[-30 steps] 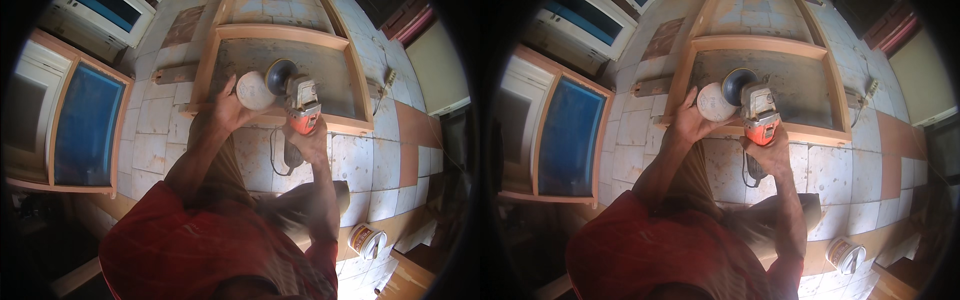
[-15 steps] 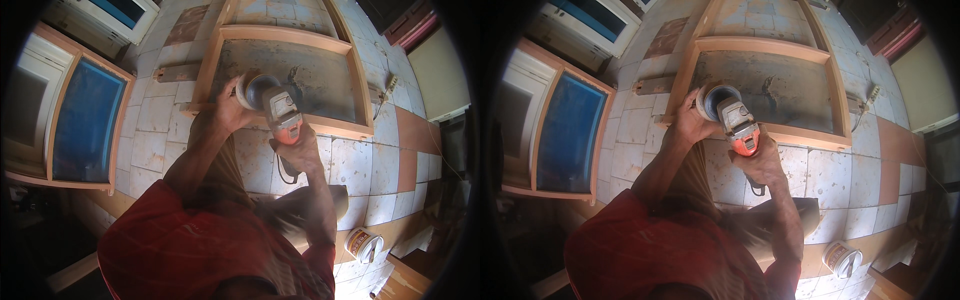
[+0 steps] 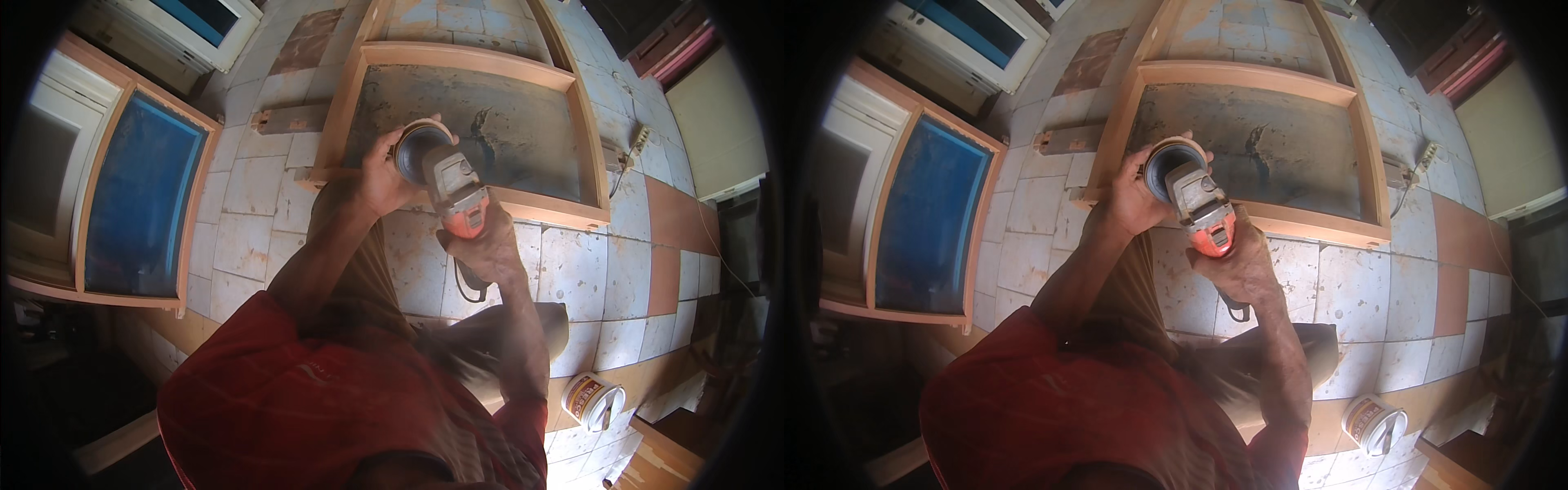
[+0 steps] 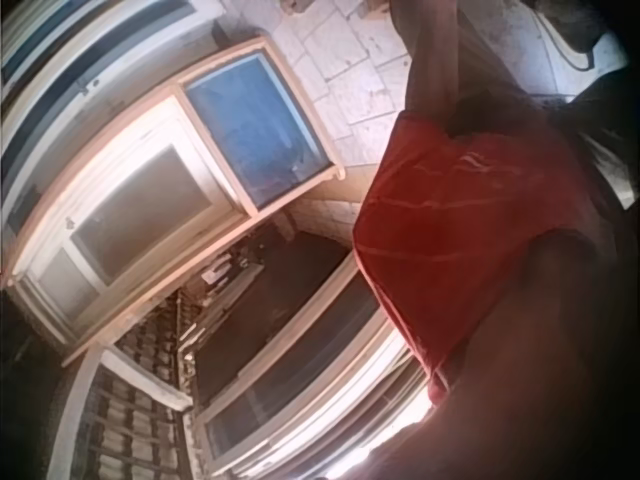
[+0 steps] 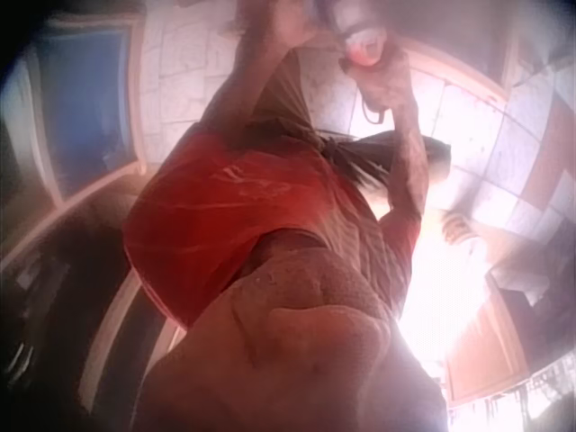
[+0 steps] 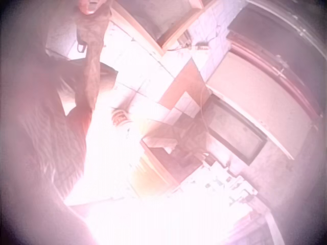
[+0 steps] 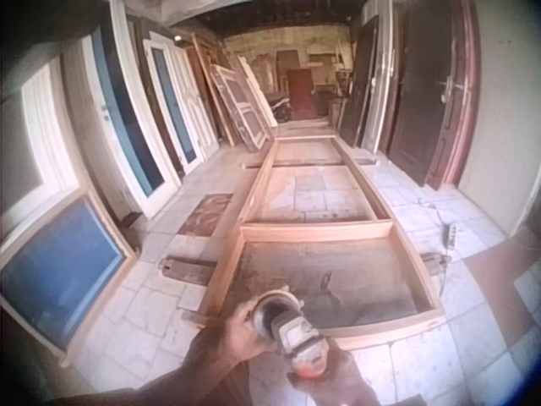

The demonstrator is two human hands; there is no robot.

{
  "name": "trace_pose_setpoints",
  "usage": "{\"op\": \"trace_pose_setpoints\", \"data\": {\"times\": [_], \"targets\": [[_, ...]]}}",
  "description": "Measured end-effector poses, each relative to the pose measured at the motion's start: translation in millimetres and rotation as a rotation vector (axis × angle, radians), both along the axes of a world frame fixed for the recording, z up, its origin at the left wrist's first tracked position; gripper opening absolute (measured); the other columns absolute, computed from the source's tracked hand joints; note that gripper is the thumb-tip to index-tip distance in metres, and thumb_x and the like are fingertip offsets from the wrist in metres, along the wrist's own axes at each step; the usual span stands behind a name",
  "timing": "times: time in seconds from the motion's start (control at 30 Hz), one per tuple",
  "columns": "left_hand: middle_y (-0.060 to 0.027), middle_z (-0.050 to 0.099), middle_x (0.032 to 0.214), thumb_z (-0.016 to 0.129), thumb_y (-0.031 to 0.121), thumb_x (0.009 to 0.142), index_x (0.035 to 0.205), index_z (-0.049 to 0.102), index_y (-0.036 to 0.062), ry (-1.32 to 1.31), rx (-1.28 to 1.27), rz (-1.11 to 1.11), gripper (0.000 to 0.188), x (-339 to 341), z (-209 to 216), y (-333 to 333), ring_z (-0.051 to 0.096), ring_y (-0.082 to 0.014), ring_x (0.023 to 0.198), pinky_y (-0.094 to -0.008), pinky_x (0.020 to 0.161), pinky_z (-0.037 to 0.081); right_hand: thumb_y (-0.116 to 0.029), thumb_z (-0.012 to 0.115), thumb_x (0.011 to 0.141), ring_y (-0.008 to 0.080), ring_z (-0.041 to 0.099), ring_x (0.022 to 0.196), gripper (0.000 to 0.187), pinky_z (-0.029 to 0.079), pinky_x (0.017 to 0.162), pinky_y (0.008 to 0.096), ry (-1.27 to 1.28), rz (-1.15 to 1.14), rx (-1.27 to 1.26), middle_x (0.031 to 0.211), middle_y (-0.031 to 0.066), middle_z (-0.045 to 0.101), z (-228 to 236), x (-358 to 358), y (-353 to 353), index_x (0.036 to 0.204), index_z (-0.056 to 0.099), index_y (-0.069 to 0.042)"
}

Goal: The person sands the surfaces of several wooden frames using a handheld power sander, then replaces the sandpaper disk on the tool before lifting one of the frames.

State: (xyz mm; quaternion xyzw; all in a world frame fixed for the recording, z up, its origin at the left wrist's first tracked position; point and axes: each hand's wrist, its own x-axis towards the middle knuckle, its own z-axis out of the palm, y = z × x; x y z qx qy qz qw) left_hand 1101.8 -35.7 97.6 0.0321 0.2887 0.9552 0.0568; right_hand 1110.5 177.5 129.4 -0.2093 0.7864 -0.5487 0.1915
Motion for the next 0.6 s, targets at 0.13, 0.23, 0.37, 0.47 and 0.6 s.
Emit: {"op": "trace_pose_setpoints", "data": {"times": [0.13,0.23,0.37,0.47,0.6], "targets": [[-0.0232,0.049,0.143,0.037,0.046,0.099,0.148,0.04,0.0086,0.03,-0.025,-0.007,0.062,-1,-2,-1,0.052,-0.034,0.128,-0.0492,0.109,0.04,-0.018,0.077,0.069,0.0258,0.066,0.091,0.06,0.052,0.084,0.0377,-0.023,0.014,0.005,0.099,0.0154,0.066,1,0,-1,0.119,0.05,0.0],[-0.0236,0.049,0.143,0.037,0.047,0.099,0.148,0.04,0.0084,0.042,-0.021,-0.014,0.062,0,-3,-2,0.052,-0.0341,0.128,-0.0493,0.109,0.04,-0.018,0.077,0.07,0.026,0.066,0.091,0.059,0.052,0.083,0.038,-0.013,0.011,0.0,0.099,0.0153,0.066,0,1,-1,0.119,0.05,0.0],[-0.0239,0.049,0.142,0.035,0.047,0.1,0.147,0.04,0.0072,0.053,-0.033,-0.01,0.062,-2,-5,-3,0.052,-0.0341,0.128,-0.0495,0.109,0.04,-0.017,0.078,0.069,0.0251,0.066,0.091,0.06,0.053,0.082,0.0377,-0.007,0.002,0.002,0.098,0.0151,0.066,0,2,-2,0.119,0.05,0.001],[-0.0238,0.05,0.142,0.035,0.048,0.1,0.146,0.042,0.0062,0.024,-0.02,0.033,0.063,-4,-8,-2,0.052,-0.0337,0.128,-0.0493,0.108,0.041,-0.016,0.078,0.069,0.0247,0.066,0.089,0.058,0.053,0.081,0.0376,-0.004,0.017,-0.029,0.096,0.0147,0.067,-3,1,0,0.117,0.051,0.001],[-0.0222,0.051,0.141,0.038,0.049,0.098,0.144,0.044,0.0059,0.019,0.014,0.045,0.063,-5,-12,-5,0.05,-0.0318,0.13,-0.0486,0.11,0.039,-0.016,0.078,0.069,0.0253,0.067,0.087,0.055,0.053,0.08,0.038,-0.02,0.027,-0.049,0.093,0.0149,0.067,-4,0,2,0.114,0.053,0.001]]}}
